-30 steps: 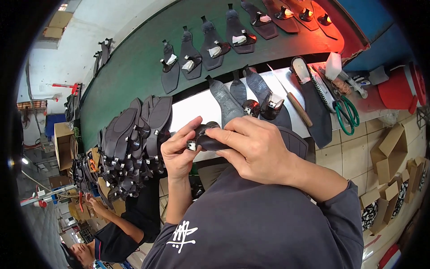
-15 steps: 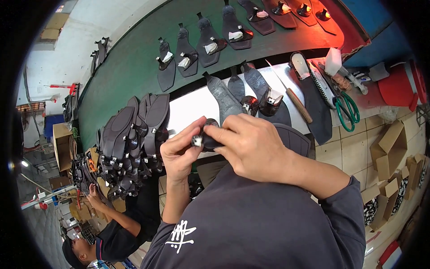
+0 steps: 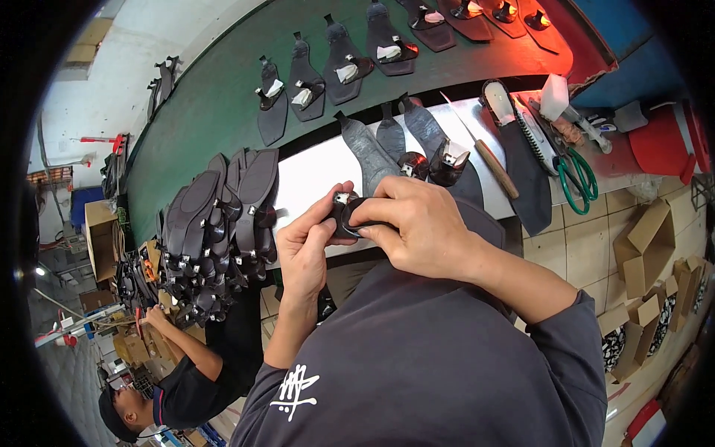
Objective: Attach shoe upper components to the sole and secure them with a tool.
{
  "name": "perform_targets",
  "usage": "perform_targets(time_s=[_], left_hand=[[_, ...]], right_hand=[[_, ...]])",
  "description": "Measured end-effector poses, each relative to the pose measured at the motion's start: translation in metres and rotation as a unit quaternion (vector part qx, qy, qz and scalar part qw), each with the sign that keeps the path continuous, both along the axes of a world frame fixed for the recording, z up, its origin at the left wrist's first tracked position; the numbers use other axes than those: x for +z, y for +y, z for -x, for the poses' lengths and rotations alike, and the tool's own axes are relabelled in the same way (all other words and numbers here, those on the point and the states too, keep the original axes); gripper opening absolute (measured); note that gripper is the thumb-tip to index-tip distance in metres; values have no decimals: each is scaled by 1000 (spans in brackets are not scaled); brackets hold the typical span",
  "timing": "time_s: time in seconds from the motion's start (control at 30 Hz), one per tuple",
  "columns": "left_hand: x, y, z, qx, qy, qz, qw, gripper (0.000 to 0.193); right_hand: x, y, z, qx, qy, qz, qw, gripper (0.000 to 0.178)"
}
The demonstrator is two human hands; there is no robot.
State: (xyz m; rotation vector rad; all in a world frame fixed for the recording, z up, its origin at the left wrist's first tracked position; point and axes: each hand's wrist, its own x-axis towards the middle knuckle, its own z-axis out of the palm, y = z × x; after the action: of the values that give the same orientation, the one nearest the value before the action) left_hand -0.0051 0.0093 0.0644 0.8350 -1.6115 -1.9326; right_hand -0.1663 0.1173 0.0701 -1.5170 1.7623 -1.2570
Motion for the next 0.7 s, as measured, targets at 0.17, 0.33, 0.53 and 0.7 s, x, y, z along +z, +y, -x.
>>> perform_targets(time_s=[0.17, 0.33, 0.53, 0.7], left_hand=[[1, 0, -2, -20, 2, -41, 999, 42], [1, -6, -2, -32, 7, -57, 998, 42], [0, -5, 2, -20, -4, -27, 999, 40], [-2, -5, 5, 1, -8, -21, 1000, 40]], right_hand=[[2, -3, 9, 46, 111, 64, 991, 19], [5, -1, 11, 81, 86, 44, 992, 28], [-3, 1, 7, 48, 51, 21, 997, 26], [-6, 1, 4, 24, 41, 23, 999, 24]])
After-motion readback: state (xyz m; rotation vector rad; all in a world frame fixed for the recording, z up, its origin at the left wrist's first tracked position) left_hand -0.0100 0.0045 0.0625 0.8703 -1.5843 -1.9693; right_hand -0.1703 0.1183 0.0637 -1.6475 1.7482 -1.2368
